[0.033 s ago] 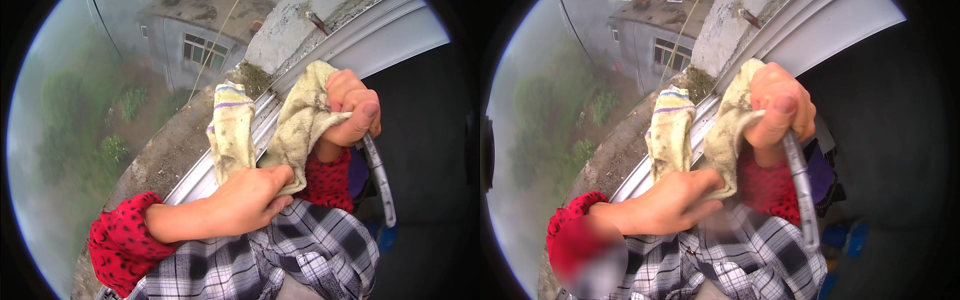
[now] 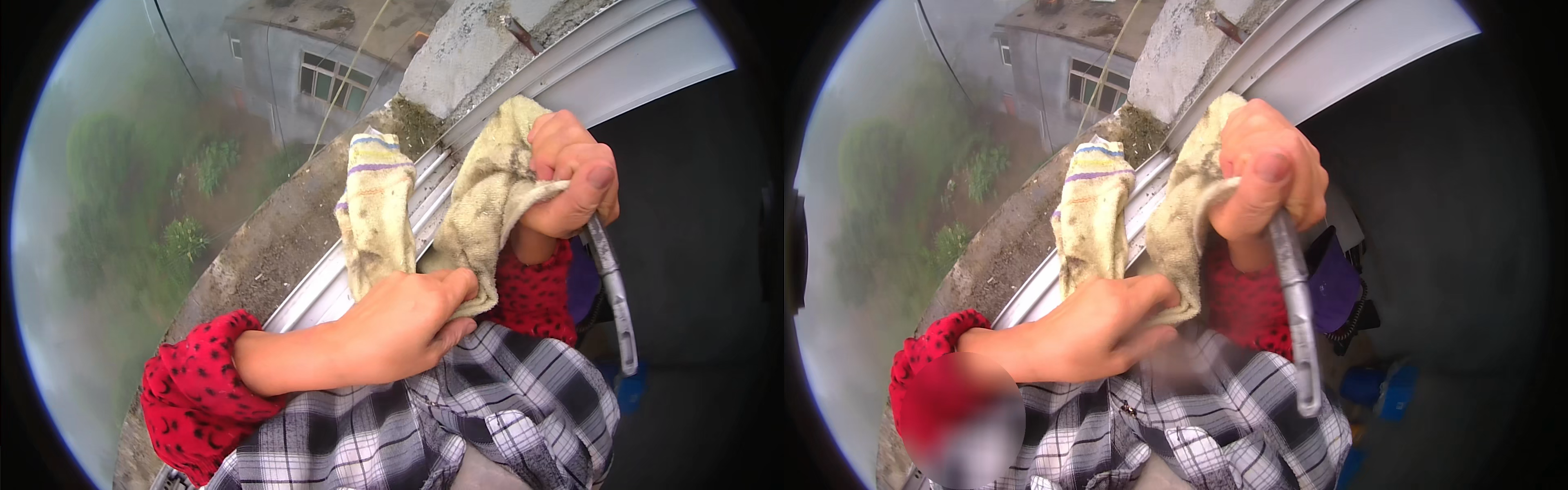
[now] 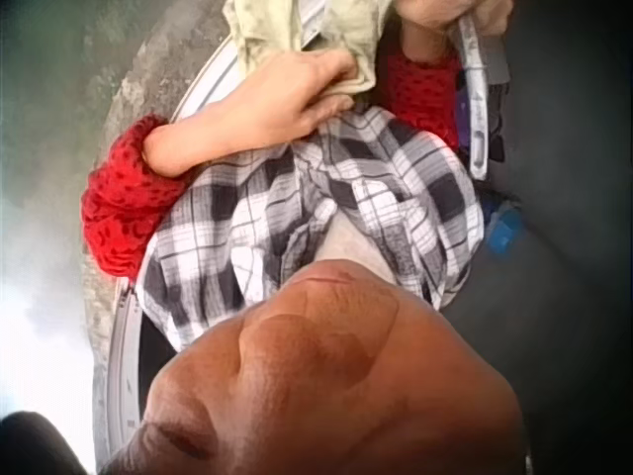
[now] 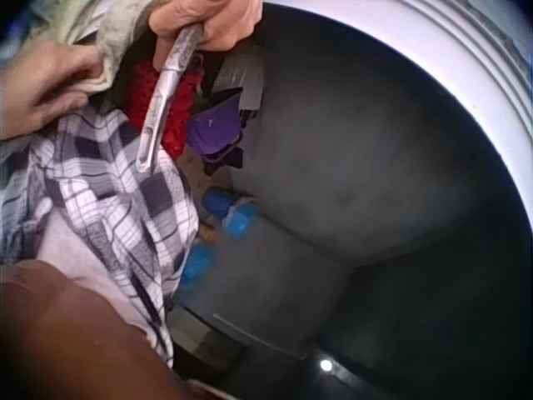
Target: The person cleans the window frame using a cloth and a scraper. They repeatedly wipe and scrape the frame, focusing on removing dirt and debris from the grooves and edges.
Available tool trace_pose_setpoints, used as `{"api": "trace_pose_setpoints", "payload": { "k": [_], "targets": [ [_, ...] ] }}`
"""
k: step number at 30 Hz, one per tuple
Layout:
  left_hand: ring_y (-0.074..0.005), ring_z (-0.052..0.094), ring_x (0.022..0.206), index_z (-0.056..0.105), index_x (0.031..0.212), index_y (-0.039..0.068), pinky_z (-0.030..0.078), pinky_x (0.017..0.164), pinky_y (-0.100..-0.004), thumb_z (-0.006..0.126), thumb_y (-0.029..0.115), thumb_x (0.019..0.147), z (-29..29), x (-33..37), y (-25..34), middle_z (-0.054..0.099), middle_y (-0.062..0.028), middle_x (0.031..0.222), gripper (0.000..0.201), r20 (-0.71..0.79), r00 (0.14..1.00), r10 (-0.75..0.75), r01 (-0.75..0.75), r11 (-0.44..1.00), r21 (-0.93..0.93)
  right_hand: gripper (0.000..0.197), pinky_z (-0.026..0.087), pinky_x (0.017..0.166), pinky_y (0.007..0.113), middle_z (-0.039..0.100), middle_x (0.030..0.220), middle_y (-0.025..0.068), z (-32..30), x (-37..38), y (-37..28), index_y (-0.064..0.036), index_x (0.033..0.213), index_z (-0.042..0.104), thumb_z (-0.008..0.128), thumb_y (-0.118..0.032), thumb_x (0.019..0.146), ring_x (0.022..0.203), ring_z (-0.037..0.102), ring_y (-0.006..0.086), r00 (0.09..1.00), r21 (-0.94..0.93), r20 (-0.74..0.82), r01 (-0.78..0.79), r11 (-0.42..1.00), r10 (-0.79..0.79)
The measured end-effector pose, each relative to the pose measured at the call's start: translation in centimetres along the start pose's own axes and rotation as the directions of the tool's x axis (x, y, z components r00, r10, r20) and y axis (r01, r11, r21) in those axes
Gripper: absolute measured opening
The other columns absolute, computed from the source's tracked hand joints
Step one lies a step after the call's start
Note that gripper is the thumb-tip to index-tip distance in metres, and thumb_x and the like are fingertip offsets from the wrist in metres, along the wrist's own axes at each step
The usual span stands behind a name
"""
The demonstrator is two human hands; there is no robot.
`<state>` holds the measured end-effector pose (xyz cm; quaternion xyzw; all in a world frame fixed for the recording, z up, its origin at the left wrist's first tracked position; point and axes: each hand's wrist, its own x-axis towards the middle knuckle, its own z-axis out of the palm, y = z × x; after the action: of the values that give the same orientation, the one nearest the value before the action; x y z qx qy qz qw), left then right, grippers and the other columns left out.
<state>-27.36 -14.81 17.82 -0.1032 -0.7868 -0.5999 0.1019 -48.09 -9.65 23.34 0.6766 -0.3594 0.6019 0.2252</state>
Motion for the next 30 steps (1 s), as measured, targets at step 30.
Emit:
{"api": "trace_pose_setpoints", "payload": {
  "k": [30],
  "targets": [
    [-0.0491,0.064,0.077,0.048,0.095,-0.003,0.053,0.067,-0.0536,0.067,0.01,0.09,0.8,-0.3,-0.1,0.063,-0.0242,0.089,0.024,-0.006,1.0,0.021,-0.021,1.0,-0.005,0.039,0.032,0.047,0.033,0.046,0.056,0.0043,1.4,-5.3,1.9,-0.0023,0.066,0.043,0.047,-0.015,0.104,0.048,0.041,0.0132,0.808,-0.16,0.08,-0.568,0.807,0.584]
  ]
}}
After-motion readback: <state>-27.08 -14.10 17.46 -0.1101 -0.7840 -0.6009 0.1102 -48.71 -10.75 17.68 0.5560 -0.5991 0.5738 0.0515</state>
